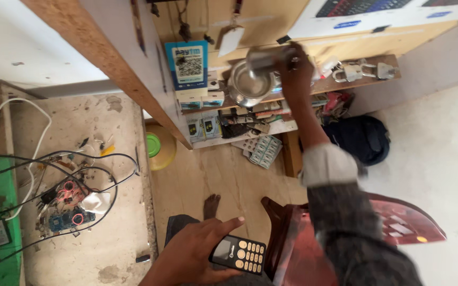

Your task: The person disassembles a feature phone, removes the keypad, and uses a red plastic pry tool to separate the front panel from the keypad. They then reassemble the phone, press the keypad buttons to test them, and briefly handle a metal cup before returning to the phone.

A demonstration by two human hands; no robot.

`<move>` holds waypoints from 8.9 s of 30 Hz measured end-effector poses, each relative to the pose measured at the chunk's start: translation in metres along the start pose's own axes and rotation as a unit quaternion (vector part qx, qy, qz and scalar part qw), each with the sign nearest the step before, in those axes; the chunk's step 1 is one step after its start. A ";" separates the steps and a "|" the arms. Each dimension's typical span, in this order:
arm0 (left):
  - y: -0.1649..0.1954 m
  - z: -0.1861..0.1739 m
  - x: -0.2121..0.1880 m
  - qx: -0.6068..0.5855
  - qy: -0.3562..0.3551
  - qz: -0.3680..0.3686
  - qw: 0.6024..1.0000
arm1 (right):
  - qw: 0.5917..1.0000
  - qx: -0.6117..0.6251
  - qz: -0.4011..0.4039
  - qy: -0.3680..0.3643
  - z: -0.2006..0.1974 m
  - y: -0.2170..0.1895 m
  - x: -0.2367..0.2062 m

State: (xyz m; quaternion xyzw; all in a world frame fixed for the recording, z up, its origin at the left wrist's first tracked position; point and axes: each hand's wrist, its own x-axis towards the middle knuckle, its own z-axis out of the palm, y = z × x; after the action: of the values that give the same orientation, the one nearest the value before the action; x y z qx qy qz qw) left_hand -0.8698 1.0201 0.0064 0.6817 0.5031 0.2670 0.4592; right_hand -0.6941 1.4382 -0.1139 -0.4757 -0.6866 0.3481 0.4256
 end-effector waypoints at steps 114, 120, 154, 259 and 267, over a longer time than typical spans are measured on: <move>0.524 1.133 -0.680 -0.032 -0.815 0.536 0.220 | 0.268 0.133 -0.072 0.951 -0.402 -0.368 -1.617; 0.520 1.137 -0.680 -0.037 -0.829 0.512 0.222 | 0.261 0.132 -0.063 0.954 -0.407 -0.371 -1.621; 0.508 1.106 -0.695 -0.108 -0.829 0.548 0.028 | 0.469 0.425 -0.104 0.767 -0.356 -0.405 -1.634; 0.493 0.975 -0.764 0.052 -0.971 -0.052 0.229 | 0.250 -0.101 0.172 0.948 -0.277 -0.546 -1.600; 0.460 0.966 -0.797 0.080 -0.948 0.178 0.252 | 0.092 -0.421 0.662 0.613 -0.340 -0.531 -1.590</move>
State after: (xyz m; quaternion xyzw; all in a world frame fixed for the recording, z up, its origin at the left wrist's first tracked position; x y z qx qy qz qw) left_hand -0.1487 -0.1003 0.0748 0.5514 -0.4085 -0.5369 0.4907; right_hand -0.2780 -0.2090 0.0862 -0.8909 0.3661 -0.2673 0.0295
